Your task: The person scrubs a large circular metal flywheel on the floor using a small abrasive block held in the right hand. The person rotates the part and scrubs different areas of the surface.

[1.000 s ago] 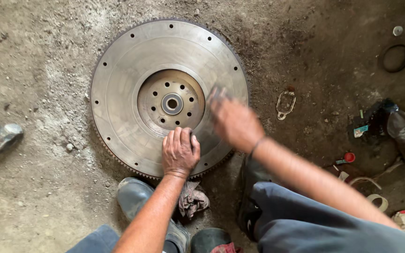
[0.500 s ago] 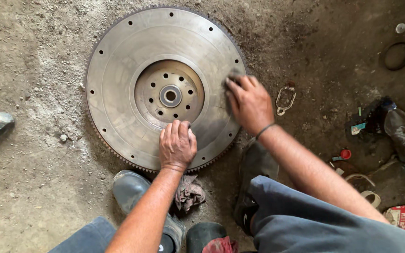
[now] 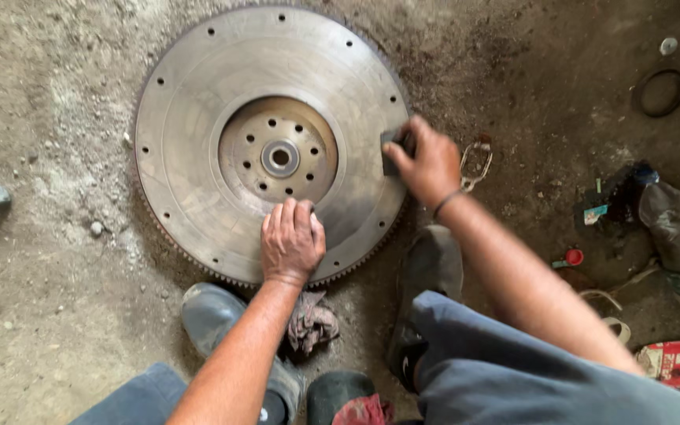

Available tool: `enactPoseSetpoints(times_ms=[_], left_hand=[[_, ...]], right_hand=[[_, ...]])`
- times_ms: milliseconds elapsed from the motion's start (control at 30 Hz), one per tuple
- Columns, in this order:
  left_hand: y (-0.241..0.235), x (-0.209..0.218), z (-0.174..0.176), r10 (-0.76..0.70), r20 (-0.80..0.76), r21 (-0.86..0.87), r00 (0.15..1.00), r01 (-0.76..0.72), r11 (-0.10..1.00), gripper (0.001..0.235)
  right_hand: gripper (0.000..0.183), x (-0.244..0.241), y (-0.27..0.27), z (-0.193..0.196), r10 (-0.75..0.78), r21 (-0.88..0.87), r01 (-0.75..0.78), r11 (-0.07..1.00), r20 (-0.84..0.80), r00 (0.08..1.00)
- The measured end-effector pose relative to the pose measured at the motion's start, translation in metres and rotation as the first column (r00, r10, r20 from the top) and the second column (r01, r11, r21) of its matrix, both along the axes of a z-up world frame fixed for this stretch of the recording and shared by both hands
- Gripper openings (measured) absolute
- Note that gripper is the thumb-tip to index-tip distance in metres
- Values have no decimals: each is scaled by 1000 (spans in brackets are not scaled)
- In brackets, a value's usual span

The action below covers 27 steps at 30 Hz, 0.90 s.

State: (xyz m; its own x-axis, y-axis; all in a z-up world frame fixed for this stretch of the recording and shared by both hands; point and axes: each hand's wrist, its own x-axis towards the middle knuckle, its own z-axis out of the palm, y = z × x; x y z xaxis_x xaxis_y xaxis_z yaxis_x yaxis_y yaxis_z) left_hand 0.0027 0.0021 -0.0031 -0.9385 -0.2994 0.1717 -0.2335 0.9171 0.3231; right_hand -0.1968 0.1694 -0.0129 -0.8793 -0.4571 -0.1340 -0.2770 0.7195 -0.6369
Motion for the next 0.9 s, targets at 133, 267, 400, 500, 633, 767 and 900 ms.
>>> enactPoseSetpoints(times_ms=[133, 267, 400, 500, 633, 767, 900], left_hand=[[1, 0, 0, 6, 17, 21, 1000, -6, 1000, 21], [0, 0, -1, 3, 7, 19, 1000, -3, 1000, 20], [-1, 0, -2, -6, -18, 32, 1000, 6, 999, 22], [-1, 0, -2, 0, 5, 16, 1000, 0, 1000, 22], [1, 0, -1, 7, -1, 12, 1000, -7, 1000, 21], [1, 1, -1, 2, -5, 22, 1000, -2, 1000, 22], [0, 0, -2, 7, 13, 9, 1000, -7, 1000, 22]], right_hand=[[26, 18, 7, 5, 116, 50, -117, 992, 22, 993], [24, 114, 12, 19, 328, 0, -328, 945, 37, 944], [24, 102, 16, 15, 320, -114, -345, 932, -188, 928], [16, 36, 13, 6, 95, 24, -94, 995, -68, 993], [26, -9, 7, 12, 14, 65, -13, 998, -7, 1000], [15, 55, 16, 20, 176, 145, -165, 976, -70, 982], [22, 103, 25, 28, 416, 142, -398, 906, -132, 900]])
